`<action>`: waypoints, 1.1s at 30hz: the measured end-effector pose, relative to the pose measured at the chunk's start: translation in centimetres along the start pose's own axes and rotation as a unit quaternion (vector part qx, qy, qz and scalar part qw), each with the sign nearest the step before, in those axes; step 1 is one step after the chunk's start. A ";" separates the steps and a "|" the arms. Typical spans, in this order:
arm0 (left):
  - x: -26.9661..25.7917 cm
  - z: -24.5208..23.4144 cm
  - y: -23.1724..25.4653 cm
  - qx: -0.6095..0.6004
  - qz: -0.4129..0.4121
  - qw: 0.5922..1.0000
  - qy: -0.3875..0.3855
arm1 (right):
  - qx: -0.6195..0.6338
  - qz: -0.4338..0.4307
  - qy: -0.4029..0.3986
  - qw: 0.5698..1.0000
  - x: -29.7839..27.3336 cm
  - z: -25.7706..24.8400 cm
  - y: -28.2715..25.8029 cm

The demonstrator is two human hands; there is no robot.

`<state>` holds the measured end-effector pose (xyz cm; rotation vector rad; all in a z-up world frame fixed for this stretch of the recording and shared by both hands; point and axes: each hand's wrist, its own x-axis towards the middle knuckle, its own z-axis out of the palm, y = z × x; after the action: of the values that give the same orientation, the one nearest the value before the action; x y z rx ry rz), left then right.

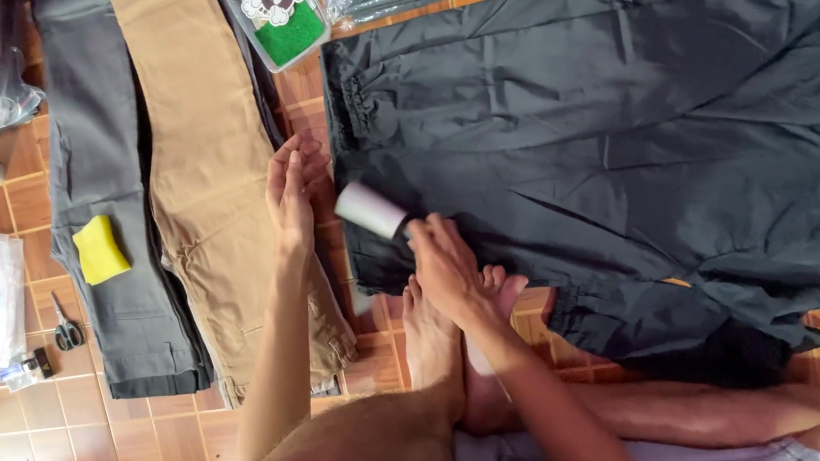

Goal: Using a lint roller to remove lint and debris from a black garment spread out on the floor.

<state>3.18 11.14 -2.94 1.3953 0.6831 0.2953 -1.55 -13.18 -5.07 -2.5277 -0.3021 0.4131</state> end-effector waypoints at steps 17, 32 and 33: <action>-0.8 -0.6 -0.8 0.029 0.004 0.998 -0.057 | 0.078 -0.034 0.047 0.995 0.0 -1.2 1.2; -0.7 -0.9 1.1 0.147 -0.053 0.975 -0.155 | 0.071 -0.120 0.082 0.987 1.2 -3.1 3.7; -0.7 -0.8 1.3 0.149 -0.057 0.974 -0.158 | 0.039 -0.092 0.133 0.986 1.4 -2.6 4.1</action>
<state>2.43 11.61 -1.56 1.6355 0.5540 -0.1274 1.23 -17.37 -5.59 -2.4163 -0.4025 0.0144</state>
